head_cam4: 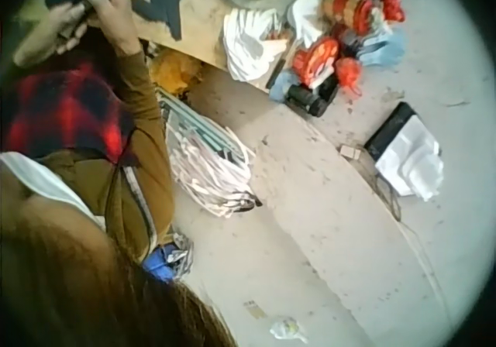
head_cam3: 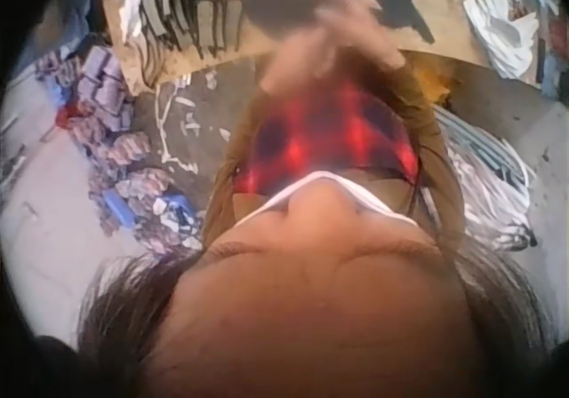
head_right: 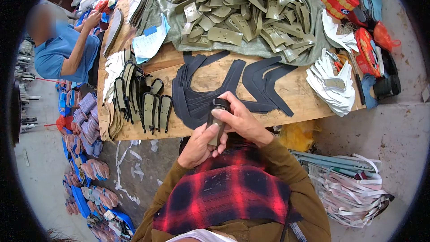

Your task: The person assembles shoe components by hand at a cluttered workbench. They repeatedly pick up a black rubber piece and a beige fabric piece, align them, and press them together to form a unit. The person places the finished units on the table and continues the process with new parts.

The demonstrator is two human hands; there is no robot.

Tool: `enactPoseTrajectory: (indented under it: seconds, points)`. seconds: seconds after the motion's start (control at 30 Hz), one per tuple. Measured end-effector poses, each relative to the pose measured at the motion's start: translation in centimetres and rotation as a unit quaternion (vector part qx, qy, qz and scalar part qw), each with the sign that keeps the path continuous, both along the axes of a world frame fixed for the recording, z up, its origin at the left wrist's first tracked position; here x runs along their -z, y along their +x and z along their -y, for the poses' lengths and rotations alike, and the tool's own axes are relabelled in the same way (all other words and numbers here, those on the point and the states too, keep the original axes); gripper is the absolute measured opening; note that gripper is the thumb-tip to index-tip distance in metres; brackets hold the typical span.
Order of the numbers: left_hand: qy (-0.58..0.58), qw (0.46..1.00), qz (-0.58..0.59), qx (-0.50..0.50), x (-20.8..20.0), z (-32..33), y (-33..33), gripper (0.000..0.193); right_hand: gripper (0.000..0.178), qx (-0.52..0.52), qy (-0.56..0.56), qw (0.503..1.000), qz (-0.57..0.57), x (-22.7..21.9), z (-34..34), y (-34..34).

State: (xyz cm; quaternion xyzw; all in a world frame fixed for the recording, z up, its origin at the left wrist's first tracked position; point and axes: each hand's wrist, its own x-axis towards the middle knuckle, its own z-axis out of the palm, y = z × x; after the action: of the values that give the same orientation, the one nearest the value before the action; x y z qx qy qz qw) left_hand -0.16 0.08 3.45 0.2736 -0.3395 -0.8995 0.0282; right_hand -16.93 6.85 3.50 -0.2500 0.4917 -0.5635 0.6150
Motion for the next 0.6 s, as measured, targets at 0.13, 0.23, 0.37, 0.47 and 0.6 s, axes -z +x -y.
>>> enactPoseTrajectory:
  seconds: [0.13, 0.23, 0.37, 0.47, 0.6]
  points:
    - [0.026, 1.000, -0.011, 0.005, -0.2, 0.4, 0.5, 0.034, 0.023, -0.030, -0.042, 0.997, -0.057, -1.5, -0.2, -1.5]
    - [0.041, 0.999, 0.002, 0.005, -0.9, 0.3, 0.5, 0.032, 0.024, -0.021, -0.054, 0.987, -0.151, -0.2, 0.3, -2.4]
    - [0.055, 0.998, 0.019, 0.014, -1.1, 0.1, 0.6, 0.031, 0.025, 0.007, -0.023, 0.991, -0.133, 1.8, -0.3, -1.1]
    - [0.056, 0.998, 0.018, 0.007, -0.9, -0.2, 0.5, 0.027, 0.028, 0.039, 0.016, 0.993, -0.108, 2.3, -1.2, 0.3]
    - [0.056, 0.998, 0.036, 0.009, -0.8, -0.1, 0.4, 0.027, 0.034, 0.052, 0.009, 0.996, -0.070, 2.8, -1.8, 1.2]
